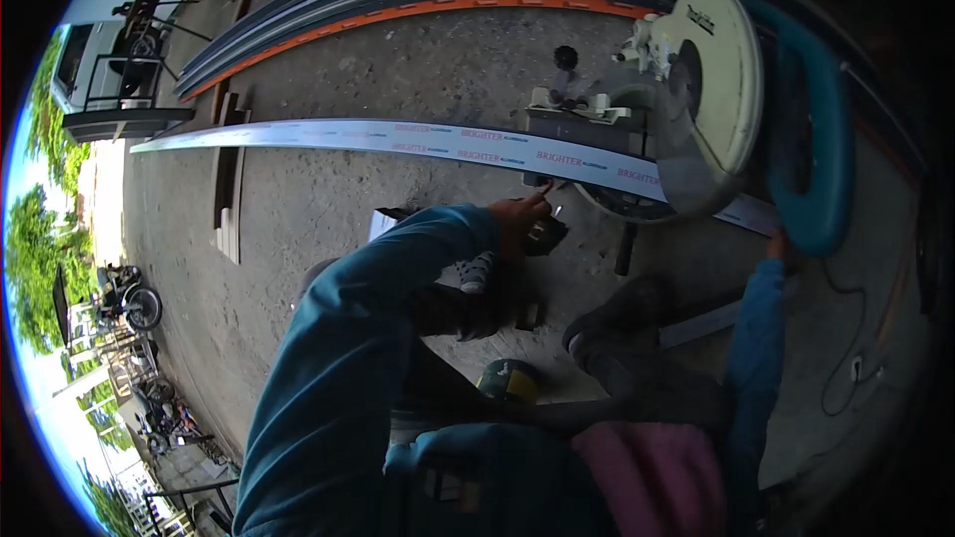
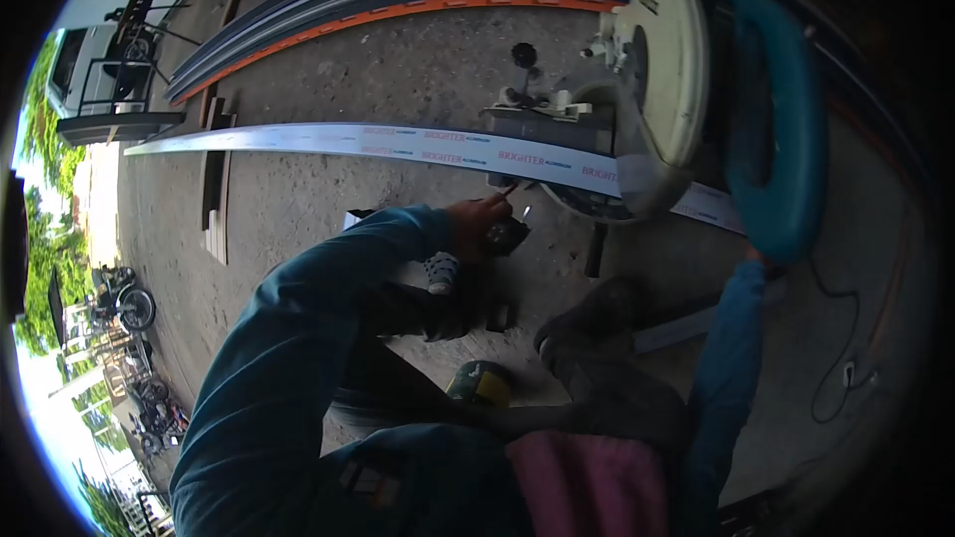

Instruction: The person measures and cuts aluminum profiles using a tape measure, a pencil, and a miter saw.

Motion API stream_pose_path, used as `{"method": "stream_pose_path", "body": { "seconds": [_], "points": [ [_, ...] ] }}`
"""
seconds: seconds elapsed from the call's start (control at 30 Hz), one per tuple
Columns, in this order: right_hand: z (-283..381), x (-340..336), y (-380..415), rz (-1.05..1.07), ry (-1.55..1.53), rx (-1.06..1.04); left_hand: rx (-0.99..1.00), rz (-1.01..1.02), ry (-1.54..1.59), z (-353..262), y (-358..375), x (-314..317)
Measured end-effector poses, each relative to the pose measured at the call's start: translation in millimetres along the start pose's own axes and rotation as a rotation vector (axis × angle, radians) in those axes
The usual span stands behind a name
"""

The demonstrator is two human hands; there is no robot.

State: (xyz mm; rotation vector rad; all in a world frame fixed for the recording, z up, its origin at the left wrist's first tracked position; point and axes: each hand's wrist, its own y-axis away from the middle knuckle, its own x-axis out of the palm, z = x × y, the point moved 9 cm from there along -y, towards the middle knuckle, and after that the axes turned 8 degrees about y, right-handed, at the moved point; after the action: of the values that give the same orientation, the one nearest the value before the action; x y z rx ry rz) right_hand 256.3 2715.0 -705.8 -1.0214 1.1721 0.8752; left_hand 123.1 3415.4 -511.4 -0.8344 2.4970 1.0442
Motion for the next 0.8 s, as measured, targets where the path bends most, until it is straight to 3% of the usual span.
{"method": "stream_pose_path", "body": {
  "seconds": [0.03,0.1,0.2,0.23,0.27,0.3,0.37,0.43,0.5,0.63,0.7,0.77,0.8],
  "points": [
    [-0.4,-14.6,3.6,-0.053,-0.060,0.064,0.005,-0.160,0.128,-3.1,5.9,-16.4],
    [-1.6,-33.9,2.8,-0.150,-0.193,0.165,0.033,-0.270,0.294,7.4,6.9,-27.5],
    [-5.2,-47.9,2.1,-0.245,-0.392,0.273,0.153,-0.072,0.416,-4.1,-11.5,-17.0],
    [-10.6,-46.1,3.4,-0.277,-0.425,0.296,0.005,-0.015,0.554,-11.0,-15.9,-10.8],
    [23.0,-87.9,10.3,-0.213,-0.264,0.272,-0.154,0.034,0.686,-11.9,-20.0,-2.8],
    [65.5,-140.0,18.3,-0.155,-0.102,0.240,-0.144,0.053,0.676,-18.9,-28.3,0.4],
    [99.8,-168.5,32.7,-0.153,-0.003,0.266,-0.267,-0.131,0.403,-12.5,-33.7,-9.8],
    [114.8,-187.2,34.2,-0.145,0.082,0.282,-0.197,-0.235,0.371,-25.0,-31.0,-32.3],
    [134.0,-209.4,32.1,-0.179,0.110,0.101,-0.161,-0.371,0.329,-21.0,-28.2,-58.1],
    [126.9,-235.0,36.0,-0.144,0.100,-0.010,-0.139,-0.208,0.301,-24.9,-20.7,-65.0],
    [126.3,-227.4,43.5,-0.029,0.051,-0.050,-0.157,-0.133,0.258,-26.7,-14.3,-63.0],
    [122.1,-233.4,45.5,-0.053,0.038,-0.075,-0.122,-0.061,0.028,-31.9,-10.3,-56.6],
    [118.2,-230.6,46.6,-0.005,0.021,-0.081,-0.206,-0.036,0.085,-25.5,-4.0,-50.1]
  ]
}}
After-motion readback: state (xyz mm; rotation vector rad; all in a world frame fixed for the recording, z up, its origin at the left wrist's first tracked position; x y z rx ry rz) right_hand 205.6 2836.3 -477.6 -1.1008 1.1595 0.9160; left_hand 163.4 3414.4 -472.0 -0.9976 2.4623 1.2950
